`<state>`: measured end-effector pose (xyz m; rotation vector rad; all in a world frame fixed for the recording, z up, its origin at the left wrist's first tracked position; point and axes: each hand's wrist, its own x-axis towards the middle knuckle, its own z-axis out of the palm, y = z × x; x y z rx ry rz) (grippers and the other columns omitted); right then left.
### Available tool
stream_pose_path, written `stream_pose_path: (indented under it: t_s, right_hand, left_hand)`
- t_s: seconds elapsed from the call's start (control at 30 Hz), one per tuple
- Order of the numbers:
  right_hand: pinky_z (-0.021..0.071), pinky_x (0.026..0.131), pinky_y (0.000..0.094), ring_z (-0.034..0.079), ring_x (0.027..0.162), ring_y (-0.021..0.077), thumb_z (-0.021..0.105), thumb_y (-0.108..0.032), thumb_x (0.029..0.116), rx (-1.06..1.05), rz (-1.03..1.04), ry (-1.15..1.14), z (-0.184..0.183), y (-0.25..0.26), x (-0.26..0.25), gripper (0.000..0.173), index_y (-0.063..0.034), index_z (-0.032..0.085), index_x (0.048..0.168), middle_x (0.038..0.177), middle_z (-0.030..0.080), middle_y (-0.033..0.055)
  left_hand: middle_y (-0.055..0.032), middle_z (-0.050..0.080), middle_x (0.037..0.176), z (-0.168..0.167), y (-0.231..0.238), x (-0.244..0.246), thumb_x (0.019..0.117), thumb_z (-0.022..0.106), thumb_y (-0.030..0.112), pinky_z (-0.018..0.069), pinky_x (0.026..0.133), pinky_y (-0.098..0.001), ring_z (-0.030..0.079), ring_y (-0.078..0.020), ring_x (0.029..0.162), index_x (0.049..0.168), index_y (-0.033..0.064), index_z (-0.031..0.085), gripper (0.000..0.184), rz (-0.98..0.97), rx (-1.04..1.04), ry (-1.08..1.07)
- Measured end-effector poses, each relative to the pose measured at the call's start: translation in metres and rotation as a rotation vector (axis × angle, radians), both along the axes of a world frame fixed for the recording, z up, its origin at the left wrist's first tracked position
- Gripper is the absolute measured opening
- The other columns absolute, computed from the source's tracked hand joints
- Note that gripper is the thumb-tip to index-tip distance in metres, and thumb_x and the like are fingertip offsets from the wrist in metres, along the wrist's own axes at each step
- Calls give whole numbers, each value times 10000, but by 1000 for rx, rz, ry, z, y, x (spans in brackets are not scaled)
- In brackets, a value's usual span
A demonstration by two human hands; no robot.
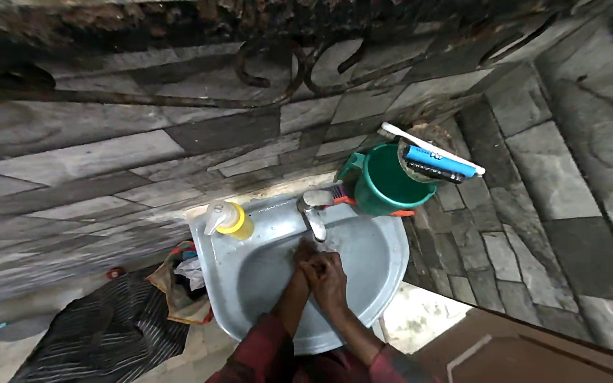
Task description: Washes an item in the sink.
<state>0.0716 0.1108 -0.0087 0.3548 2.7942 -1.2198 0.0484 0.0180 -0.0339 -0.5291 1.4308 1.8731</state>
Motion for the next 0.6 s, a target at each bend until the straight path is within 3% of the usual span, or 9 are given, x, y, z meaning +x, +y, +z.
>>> stream_pose_path:
  t_s: [0.07,0.17,0.2,0.27,0.33,0.37,0.43,0.5,0.6]
  right_hand:
    - [565,756,484,667,890,289,744,-297,921,6,-70,-148,-7,8,-16,252,-54,719,983,1002,666,141]
    - [515,765,604,665,883,380,567,-327,1033,-39,-126,-397,-27,31,-62,330,-14,671,1046,941,678,207]
    - [502,753,609,660,866,387,531,-328,1050,-50,-146,-415,-32,32,-68,352,-6,670,1031,910,675,214]
    - [514,716,618,663,871,418,468,-324,1082,-17,-152,-375,-28,22,-61,363,-6,642,1085,931,665,240]
    - [557,769,588,683,941,398,472,-283,1071,80,-76,-319,-10,6,-43,335,-7,637,1163,1062,669,225]
    - [573,788,553,691,952,372,486,-281,1066,120,-31,-273,-3,-3,-32,336,-6,655,1162,1111,667,210]
    - [596,737,501,702,890,345,518,-301,1054,212,47,-142,-2,-12,-19,338,-15,688,1109,1104,658,198]
    - [593,736,528,712,890,370,539,-295,1043,257,69,-162,-11,0,-28,340,-9,701,1132,1118,677,219]
    - [538,815,622,689,987,416,477,-285,1070,155,-14,-435,-23,29,-66,327,-45,639,1221,1097,693,226]
  left_hand:
    - [-301,573,1323,20,8,-8,1106,283,14,459,1029,-317,595,-287,1170,1363,-174,469,369,-206,-141,-100]
    - [-105,521,782,-4,36,-5,1105,364,69,477,636,-230,502,-137,642,1075,-105,555,261,167,-40,-321]
    - [-100,490,778,-10,33,-4,1105,354,59,462,635,-255,464,-140,638,1094,-126,541,263,200,12,-327]
    - [-161,531,882,14,22,-9,1101,352,35,473,693,-281,494,-181,725,1142,-150,539,265,158,-44,-267]
    - [-255,597,1198,35,1,-7,1096,319,5,497,915,-283,592,-241,1018,1290,-166,513,323,-180,-188,-91]
    - [-287,559,1347,49,-8,-11,1093,332,-8,459,1027,-327,579,-293,1187,1351,-159,490,338,-387,-289,-71]
    - [-274,509,1430,58,-10,-18,1106,328,36,402,1092,-358,522,-296,1289,1389,-125,469,355,-528,-369,-96]
    - [-266,579,1341,23,0,-12,1081,411,32,457,1038,-337,585,-275,1189,1340,-128,532,328,-495,-359,-54]
    - [-167,562,895,-10,24,-12,1067,458,22,483,722,-277,513,-175,736,1123,-142,589,217,-174,-202,-204]
